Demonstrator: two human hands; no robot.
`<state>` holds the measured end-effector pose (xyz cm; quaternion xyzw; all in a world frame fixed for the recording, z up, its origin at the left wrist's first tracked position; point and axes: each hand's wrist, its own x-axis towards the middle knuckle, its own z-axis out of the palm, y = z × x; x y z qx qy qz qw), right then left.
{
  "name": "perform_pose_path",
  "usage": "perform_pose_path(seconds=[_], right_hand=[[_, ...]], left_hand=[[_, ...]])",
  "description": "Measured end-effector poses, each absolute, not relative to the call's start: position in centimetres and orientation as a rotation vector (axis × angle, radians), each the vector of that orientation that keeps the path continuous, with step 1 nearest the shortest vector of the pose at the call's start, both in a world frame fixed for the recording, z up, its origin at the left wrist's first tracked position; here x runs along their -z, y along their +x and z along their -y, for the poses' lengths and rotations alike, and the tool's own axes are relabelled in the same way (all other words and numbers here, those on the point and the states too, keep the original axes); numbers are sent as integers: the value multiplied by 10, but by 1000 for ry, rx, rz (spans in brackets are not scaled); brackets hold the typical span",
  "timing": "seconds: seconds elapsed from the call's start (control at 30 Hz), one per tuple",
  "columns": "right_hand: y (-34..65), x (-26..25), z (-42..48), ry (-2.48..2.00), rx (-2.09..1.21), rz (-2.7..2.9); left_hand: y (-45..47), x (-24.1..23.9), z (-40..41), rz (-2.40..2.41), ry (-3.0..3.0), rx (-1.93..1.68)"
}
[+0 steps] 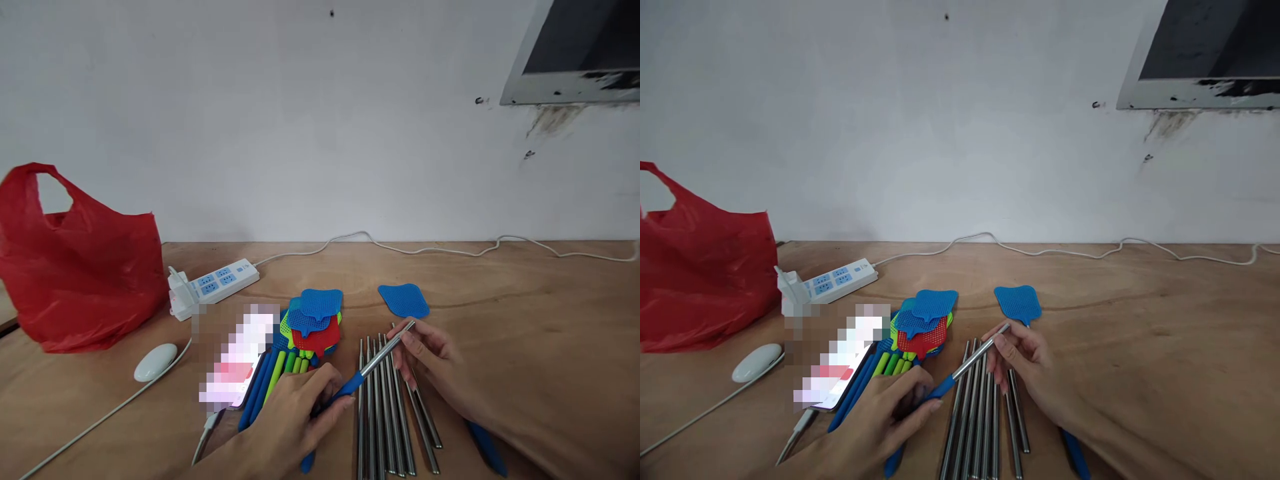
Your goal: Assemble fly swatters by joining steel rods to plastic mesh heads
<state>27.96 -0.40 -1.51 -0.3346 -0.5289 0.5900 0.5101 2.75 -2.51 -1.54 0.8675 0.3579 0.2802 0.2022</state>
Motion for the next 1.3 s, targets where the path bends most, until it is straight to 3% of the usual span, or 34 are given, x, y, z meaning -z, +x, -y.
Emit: perform_pose_path(seconds=[0.2,0.33,0.5,0.67,0.97,1.3], right_hand=[[273,13,6,-781,-1603,1235],[277,9,3,-836,-1598,1022],[280,10,3,-927,-1598,1013],[276,14,5,-987,-1584,1039],[279,14,2,-1025,-1545,1061],[279,16,2,-1054,-1504,1093]], left_hand=[[27,3,24,-995,2383,-887],[23,-1,15,-1233,2603,-971],[17,11,-1,-1440,2833,-764],[15,11,-6,-1449,2828,-589],[19,-2,1,-1330,2796,-807],[20,-6,2,-1331,2755,-751]])
